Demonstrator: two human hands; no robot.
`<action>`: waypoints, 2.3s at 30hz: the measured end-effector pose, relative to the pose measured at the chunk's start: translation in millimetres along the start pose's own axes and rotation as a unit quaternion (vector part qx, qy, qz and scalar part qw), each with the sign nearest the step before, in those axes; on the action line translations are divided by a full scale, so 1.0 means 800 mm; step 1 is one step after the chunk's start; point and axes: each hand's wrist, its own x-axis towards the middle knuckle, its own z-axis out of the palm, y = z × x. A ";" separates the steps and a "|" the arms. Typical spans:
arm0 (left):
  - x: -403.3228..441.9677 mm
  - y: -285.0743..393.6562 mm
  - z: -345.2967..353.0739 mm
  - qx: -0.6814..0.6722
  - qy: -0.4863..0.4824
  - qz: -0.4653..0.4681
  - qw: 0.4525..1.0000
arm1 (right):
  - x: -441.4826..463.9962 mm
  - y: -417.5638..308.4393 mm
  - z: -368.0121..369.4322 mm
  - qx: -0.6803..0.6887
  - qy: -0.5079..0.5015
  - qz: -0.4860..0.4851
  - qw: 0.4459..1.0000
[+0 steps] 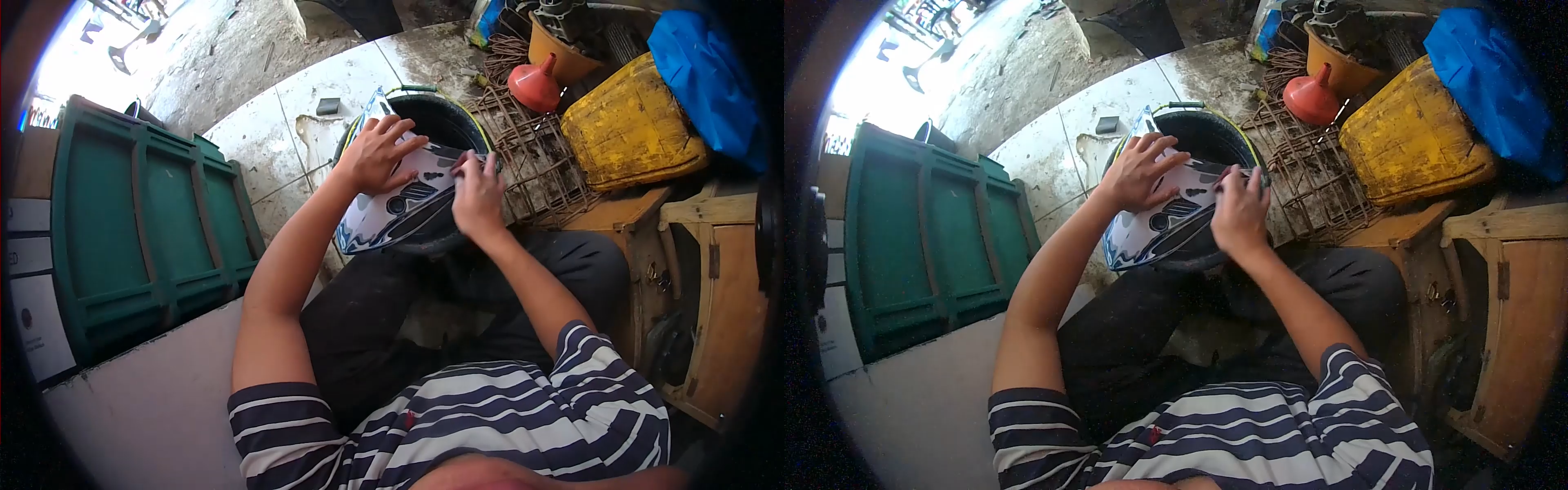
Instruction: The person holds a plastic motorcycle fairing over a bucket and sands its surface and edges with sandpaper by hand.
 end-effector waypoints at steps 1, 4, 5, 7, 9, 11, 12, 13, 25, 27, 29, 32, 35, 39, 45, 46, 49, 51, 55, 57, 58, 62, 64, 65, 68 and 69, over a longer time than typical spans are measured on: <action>0.001 0.001 -0.002 -0.003 -0.006 -0.004 1.000 | 0.017 0.008 -0.013 0.036 -0.028 0.067 0.997; -0.002 0.001 -0.002 0.000 -0.010 -0.007 1.000 | 0.032 0.037 0.002 0.038 -0.021 0.105 0.994; 0.000 0.000 -0.001 0.004 -0.006 -0.005 1.000 | 0.023 0.033 0.011 0.041 -0.013 0.067 0.997; 0.002 0.000 -0.003 0.001 -0.004 -0.002 1.000 | 0.001 0.007 0.011 0.024 -0.002 -0.020 1.000; 0.000 0.000 -0.001 -0.005 0.005 0.000 1.000 | 0.000 0.000 0.001 0.023 -0.005 -0.002 1.000; -0.001 0.002 -0.006 -0.008 -0.005 -0.006 1.000 | 0.027 0.022 -0.006 0.033 -0.013 0.095 0.995; 0.001 0.002 -0.006 -0.010 -0.009 -0.007 1.000 | 0.034 0.029 -0.013 0.076 -0.018 0.152 0.985; 0.002 0.001 -0.006 -0.004 -0.007 -0.007 1.000 | 0.031 0.027 -0.011 0.074 -0.024 0.131 0.988; 0.002 0.003 -0.005 0.001 -0.004 -0.005 1.000 | -0.003 0.004 0.018 0.026 0.024 -0.019 0.999; 0.002 0.001 -0.004 -0.009 -0.006 -0.008 1.000 | 0.011 0.006 -0.004 0.052 -0.033 0.034 0.998; -0.001 0.003 -0.005 -0.017 -0.013 -0.012 1.000 | 0.035 0.023 -0.018 0.092 -0.072 0.124 0.985; 0.003 0.002 -0.008 -0.013 -0.015 -0.013 1.000 | 0.030 0.027 -0.008 0.060 -0.046 0.106 0.991; 0.001 0.003 -0.007 -0.006 -0.011 -0.014 1.000 | 0.003 0.008 0.011 0.040 -0.019 -0.014 0.999; 0.001 0.002 -0.006 -0.012 -0.016 -0.015 1.000 | 0.040 0.028 -0.021 0.072 -0.102 0.128 0.984; 0.001 0.003 -0.007 -0.011 -0.011 -0.009 1.000 | 0.002 0.005 0.000 0.042 -0.039 0.022 0.998; 0.001 0.003 -0.007 -0.010 -0.008 -0.008 1.000 | 0.013 0.014 -0.004 0.034 -0.031 0.049 0.998; -0.001 0.003 -0.004 -0.008 -0.005 -0.006 1.000 | 0.030 0.033 -0.012 0.064 -0.041 0.116 0.990; 0.004 0.000 -0.006 -0.005 -0.004 -0.003 1.000 | 0.010 0.009 -0.004 0.028 -0.034 0.056 0.997; 0.001 0.002 -0.007 -0.019 -0.005 -0.005 1.000 | 0.022 0.011 -0.023 0.034 -0.082 0.118 0.989; -0.001 0.002 -0.005 -0.020 0.000 -0.004 1.000 | 0.036 0.022 -0.029 0.009 -0.102 0.183 0.978; 0.000 0.002 -0.004 -0.016 0.002 -0.001 1.000 | 0.029 0.017 -0.026 -0.002 -0.094 0.132 0.987; 0.001 0.001 -0.005 -0.003 -0.003 -0.001 1.000 | 0.002 0.002 -0.014 -0.019 -0.081 0.049 0.995; 0.000 0.001 -0.005 -0.011 -0.003 -0.003 1.000 | 0.027 0.008 -0.035 0.034 -0.096 0.143 0.984; 0.000 0.001 -0.005 -0.015 -0.001 -0.005 1.000 | 0.029 0.022 -0.025 0.038 -0.077 0.162 0.983; 0.001 0.001 -0.005 -0.008 -0.012 -0.003 1.000 | 0.004 0.004 -0.011 0.002 -0.080 0.024 0.996; 0.002 0.002 -0.005 -0.006 -0.009 -0.005 1.000 | 0.000 0.000 -0.011 -0.002 -0.067 0.012 0.998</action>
